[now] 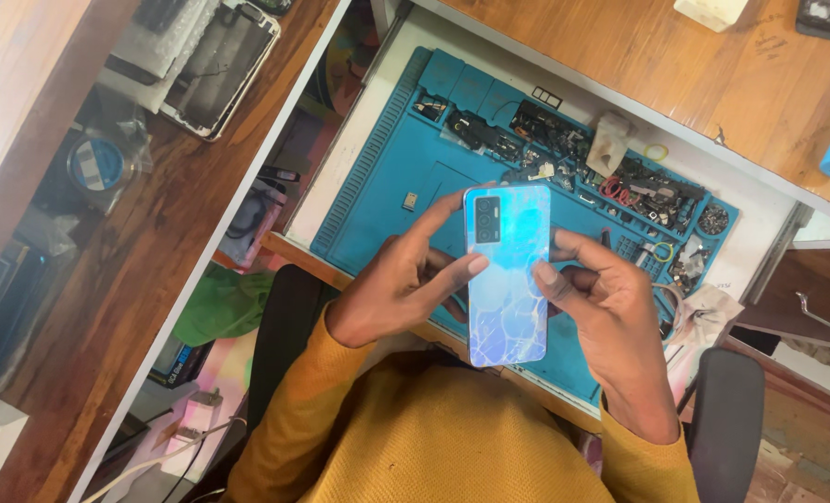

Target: The person uses a heat gun to warm the edges of a disassembled smartphone, then applies a small amount of adhesive to the frame. They place a new back cover onto the device and press it into place.

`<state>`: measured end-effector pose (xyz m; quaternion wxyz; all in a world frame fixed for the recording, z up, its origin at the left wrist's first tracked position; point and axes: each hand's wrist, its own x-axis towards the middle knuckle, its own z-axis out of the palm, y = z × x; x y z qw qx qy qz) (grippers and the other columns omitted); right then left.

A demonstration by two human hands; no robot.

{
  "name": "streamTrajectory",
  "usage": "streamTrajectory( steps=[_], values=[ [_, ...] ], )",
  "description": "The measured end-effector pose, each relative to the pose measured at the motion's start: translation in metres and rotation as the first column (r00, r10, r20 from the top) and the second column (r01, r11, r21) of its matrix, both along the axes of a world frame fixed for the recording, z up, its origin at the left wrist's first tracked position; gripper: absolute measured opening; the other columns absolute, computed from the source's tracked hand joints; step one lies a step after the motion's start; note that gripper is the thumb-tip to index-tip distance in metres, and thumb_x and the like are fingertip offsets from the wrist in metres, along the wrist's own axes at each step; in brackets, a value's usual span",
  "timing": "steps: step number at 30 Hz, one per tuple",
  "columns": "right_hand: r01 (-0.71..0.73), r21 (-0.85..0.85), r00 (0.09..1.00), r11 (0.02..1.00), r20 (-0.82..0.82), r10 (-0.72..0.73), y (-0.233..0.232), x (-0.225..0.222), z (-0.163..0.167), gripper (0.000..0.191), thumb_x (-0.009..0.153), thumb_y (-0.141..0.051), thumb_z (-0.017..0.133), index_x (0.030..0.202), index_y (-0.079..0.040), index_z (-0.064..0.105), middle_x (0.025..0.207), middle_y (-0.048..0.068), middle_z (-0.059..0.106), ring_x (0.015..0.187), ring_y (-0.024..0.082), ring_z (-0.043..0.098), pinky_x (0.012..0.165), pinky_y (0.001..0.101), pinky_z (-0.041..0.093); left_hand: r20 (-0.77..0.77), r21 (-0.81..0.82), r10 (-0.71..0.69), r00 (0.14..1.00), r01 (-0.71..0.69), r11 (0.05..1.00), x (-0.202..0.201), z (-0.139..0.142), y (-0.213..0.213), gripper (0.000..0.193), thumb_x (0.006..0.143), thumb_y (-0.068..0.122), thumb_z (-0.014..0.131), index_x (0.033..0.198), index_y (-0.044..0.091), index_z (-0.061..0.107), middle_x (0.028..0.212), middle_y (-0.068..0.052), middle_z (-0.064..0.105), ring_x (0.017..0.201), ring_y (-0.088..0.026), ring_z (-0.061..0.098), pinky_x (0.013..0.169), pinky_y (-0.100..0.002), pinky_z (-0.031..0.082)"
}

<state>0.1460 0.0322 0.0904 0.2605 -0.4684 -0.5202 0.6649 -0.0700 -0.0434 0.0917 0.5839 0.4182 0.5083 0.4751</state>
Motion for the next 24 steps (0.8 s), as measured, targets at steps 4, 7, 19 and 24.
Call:
streamTrajectory(
  steps=[4,7,19,24],
  values=[
    [-0.039,0.053,0.999,0.998,-0.035,0.041,-0.005,-0.006,0.006,0.044,0.091,-0.013,0.073,0.13,0.006,0.065,0.106,0.009,0.075,0.083,0.009,0.068,0.07,0.0235,0.057,-0.029,0.174,0.049,0.998,-0.043,0.984,-0.002,0.006,-0.001,0.067,0.103,0.008,0.062,0.162,0.004,0.03,0.105,-0.014,0.077,0.086,-0.015,0.077,0.067,-0.029,0.067],
    [-0.044,0.097,0.998,0.994,-0.042,0.048,-0.007,-0.009,0.011,0.044,0.092,-0.014,0.074,0.129,0.008,0.066,0.104,0.009,0.074,0.082,0.009,0.067,0.069,0.0233,0.056,-0.044,0.168,0.044,0.998,-0.036,0.985,0.0,0.006,-0.002,0.069,0.101,0.006,0.063,0.162,0.006,0.029,0.099,-0.013,0.078,0.076,-0.013,0.075,0.06,-0.027,0.062],
    [0.022,0.114,1.0,0.993,-0.004,-0.022,-0.008,-0.01,0.004,0.042,0.099,-0.019,0.064,0.135,0.003,0.066,0.098,0.007,0.076,0.079,0.007,0.066,0.065,0.0244,0.057,-0.008,0.171,-0.012,1.0,0.013,0.985,0.002,0.006,-0.005,0.073,0.103,0.007,0.062,0.165,0.007,0.023,0.092,-0.011,0.079,0.083,-0.011,0.076,0.071,-0.021,0.059],
    [0.063,0.085,0.997,0.994,-0.048,-0.059,-0.005,-0.005,0.001,0.039,0.103,-0.022,0.063,0.13,0.005,0.07,0.095,0.006,0.074,0.076,0.008,0.063,0.066,0.0232,0.052,0.113,0.189,0.055,0.992,-0.076,0.979,0.013,0.0,-0.003,0.073,0.103,0.007,0.063,0.165,0.004,0.024,0.107,-0.01,0.075,0.088,-0.01,0.074,0.071,-0.023,0.06]
  ],
)
